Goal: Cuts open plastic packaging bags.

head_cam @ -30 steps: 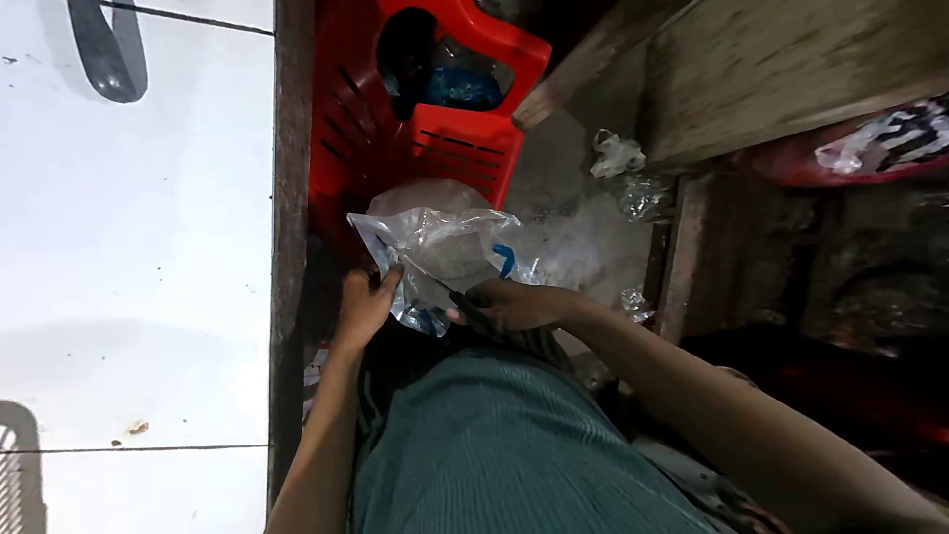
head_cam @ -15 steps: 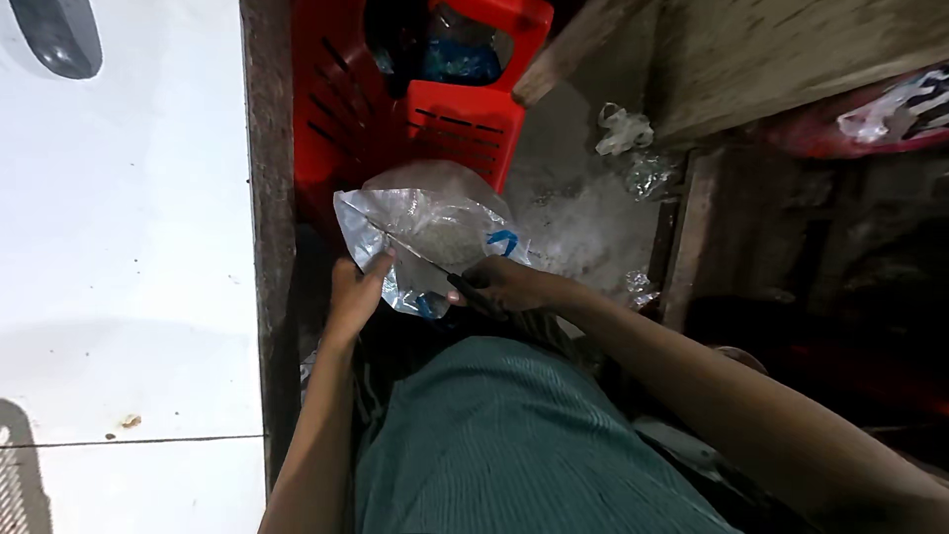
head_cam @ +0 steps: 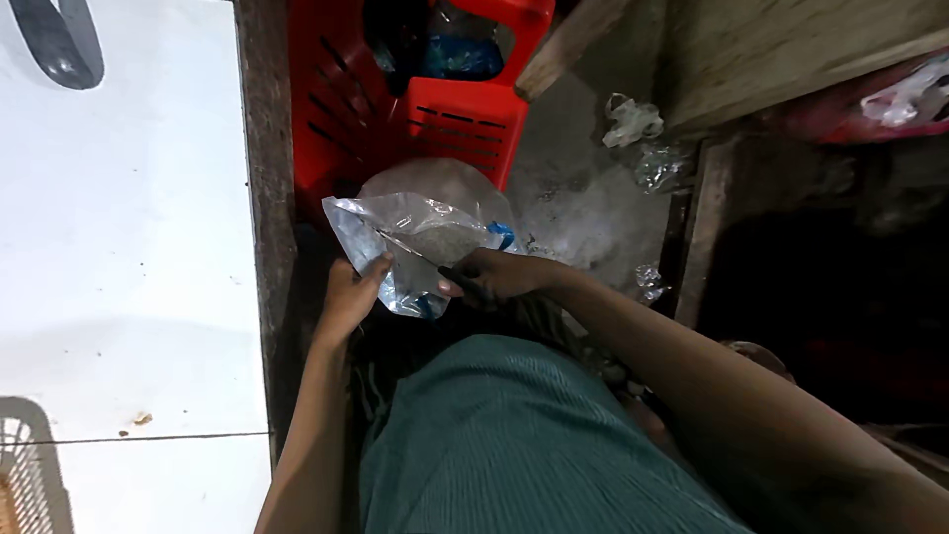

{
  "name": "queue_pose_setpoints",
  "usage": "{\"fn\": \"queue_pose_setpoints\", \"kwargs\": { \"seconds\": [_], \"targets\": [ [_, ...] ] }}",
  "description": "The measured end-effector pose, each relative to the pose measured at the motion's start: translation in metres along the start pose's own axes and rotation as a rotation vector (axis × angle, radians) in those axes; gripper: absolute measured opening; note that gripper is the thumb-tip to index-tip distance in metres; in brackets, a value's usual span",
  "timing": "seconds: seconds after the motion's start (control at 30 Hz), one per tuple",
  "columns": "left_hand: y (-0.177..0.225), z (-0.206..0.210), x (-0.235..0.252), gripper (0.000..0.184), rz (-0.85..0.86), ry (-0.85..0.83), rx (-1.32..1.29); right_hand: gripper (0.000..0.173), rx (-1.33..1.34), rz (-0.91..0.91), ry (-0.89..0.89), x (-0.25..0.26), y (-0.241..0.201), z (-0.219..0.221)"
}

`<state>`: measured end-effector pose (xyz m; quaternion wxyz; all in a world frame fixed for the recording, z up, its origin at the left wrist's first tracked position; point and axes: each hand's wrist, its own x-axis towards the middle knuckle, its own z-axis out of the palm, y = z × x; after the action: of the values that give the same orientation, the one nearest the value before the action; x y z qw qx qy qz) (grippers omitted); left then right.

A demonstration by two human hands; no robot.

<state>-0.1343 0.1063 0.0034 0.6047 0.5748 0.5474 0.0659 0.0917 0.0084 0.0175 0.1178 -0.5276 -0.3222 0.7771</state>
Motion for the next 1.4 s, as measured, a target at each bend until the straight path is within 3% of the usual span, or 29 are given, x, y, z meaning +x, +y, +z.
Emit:
{"fn": "queue_pose_setpoints", "kwargs": {
  "seconds": [0.1,0.23,0.4,0.6,0.93,1.03,1.4],
  "targets": [
    [0.004,-0.005,0.002,0.023,-0.061,-0.016,0.08,0.039,0.063,0.024,-0.033,-0.003,-0.001,-0.005],
    [0.017,-0.009,0.016,0.04,-0.058,0.134,0.224,0.041,-0.009,0.041,-0.056,0.0,-0.006,-0.004],
    [0.019,-0.015,0.026,0.027,0.004,0.145,0.121,0.04,-0.165,-0.007,0.057,0.012,-0.008,0.008],
    [0.006,-0.011,0.023,0.03,0.045,0.105,-0.131,0.051,-0.33,0.005,0.119,0.021,-0.01,0.011],
    [0.003,-0.019,0.023,0.022,0.156,0.051,0.062,0.068,-0.577,0.046,0.236,0.016,-0.011,0.014],
    [0.006,-0.023,0.023,0.02,0.203,0.055,0.137,0.065,-0.598,0.064,0.25,0.014,-0.008,0.017],
    [-0.001,-0.024,0.028,0.015,0.255,0.056,0.038,0.052,-0.621,-0.001,0.361,0.011,-0.001,0.017]
  ]
}}
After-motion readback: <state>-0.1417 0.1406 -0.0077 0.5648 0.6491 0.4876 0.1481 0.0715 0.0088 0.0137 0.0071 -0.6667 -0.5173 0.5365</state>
